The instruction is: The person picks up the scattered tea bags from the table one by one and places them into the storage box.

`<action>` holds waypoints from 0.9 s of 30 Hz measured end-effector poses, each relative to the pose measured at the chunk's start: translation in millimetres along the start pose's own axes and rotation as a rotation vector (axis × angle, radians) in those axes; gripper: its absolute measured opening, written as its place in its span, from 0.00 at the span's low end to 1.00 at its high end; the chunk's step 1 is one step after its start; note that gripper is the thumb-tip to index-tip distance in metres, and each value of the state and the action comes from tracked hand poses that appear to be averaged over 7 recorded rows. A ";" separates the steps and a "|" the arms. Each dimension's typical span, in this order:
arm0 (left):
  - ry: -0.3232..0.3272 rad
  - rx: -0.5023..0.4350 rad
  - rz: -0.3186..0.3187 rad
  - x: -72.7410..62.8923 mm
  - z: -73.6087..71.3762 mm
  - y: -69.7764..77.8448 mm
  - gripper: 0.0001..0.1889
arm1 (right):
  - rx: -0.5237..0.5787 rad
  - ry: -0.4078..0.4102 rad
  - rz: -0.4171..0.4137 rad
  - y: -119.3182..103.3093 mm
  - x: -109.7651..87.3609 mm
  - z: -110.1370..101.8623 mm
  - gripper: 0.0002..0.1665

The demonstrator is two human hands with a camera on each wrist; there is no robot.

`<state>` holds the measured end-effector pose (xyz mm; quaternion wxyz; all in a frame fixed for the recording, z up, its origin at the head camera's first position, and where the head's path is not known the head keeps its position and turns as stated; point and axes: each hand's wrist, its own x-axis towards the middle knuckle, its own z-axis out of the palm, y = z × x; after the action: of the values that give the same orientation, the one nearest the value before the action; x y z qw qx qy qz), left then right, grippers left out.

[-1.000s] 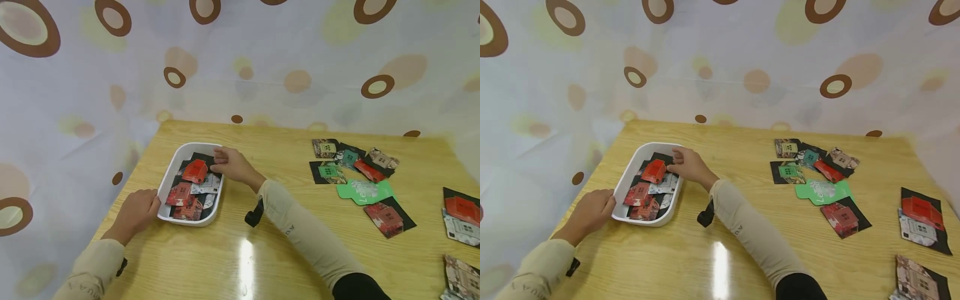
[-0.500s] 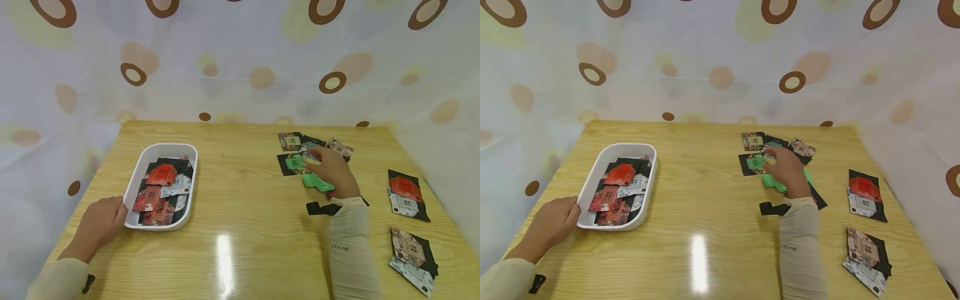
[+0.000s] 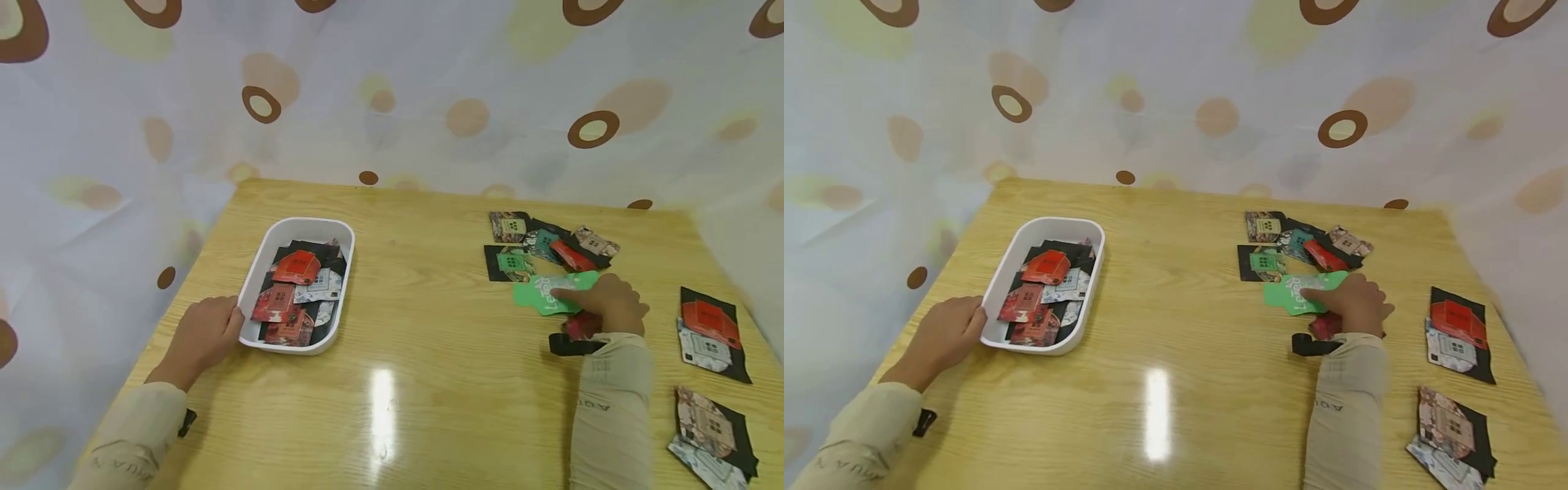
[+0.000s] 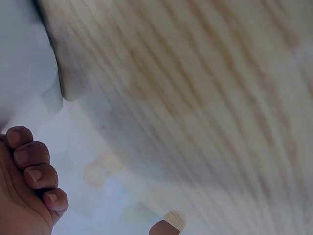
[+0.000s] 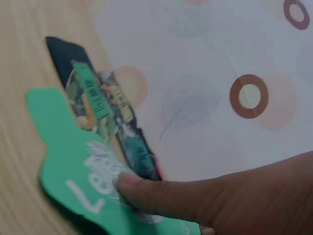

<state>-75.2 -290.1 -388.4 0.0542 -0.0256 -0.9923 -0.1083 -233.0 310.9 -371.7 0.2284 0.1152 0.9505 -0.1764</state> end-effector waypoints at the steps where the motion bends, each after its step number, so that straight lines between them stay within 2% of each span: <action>1: -0.001 -0.004 0.002 0.6 1.2 1.2 0.15 | 0.011 0.020 -0.035 0.1 -2.6 -5.5 0.54; 4: -0.007 -0.005 -0.007 -2.0 4.7 3.1 0.15 | 0.076 0.097 -0.193 -5.4 -14.4 -17.4 0.37; 5: -0.009 -0.002 -0.009 -3.5 5.6 3.1 0.15 | 0.139 0.121 -0.252 -9.1 -19.7 -18.2 0.33; 8: 0.000 0.015 0.009 -7.9 7.2 1.6 0.15 | 0.370 0.122 -0.398 -29.3 -40.0 -13.7 0.30; 11: 0.018 0.025 0.048 -8.1 7.0 -0.2 0.16 | 0.643 0.041 -0.491 -66.0 -58.4 2.2 0.29; 14: 0.035 0.022 0.072 -3.3 5.7 -0.5 0.16 | 0.819 -0.087 -0.559 -119.4 -70.9 28.7 0.27; 17: 0.034 0.015 0.075 3.4 5.4 1.0 0.16 | 0.939 -0.202 -0.575 -176.1 -78.3 64.3 0.34; 20: 0.016 0.010 0.080 7.7 7.9 3.0 0.16 | 1.029 -0.241 -0.548 -219.3 -84.5 102.5 0.33; 24: 0.009 -0.018 0.085 8.9 12.2 6.9 0.16 | 1.092 -0.199 -0.523 -252.8 -94.9 140.6 0.32; 27: 0.022 -0.032 0.090 8.4 13.5 9.8 0.16 | 1.057 -0.199 -0.589 -264.5 -103.9 154.9 0.35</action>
<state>-84.3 -277.2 -398.5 0.0693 -0.0696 -0.9877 -0.1218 -161.0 -4.6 -376.7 0.1696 -0.0717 0.7003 -0.6897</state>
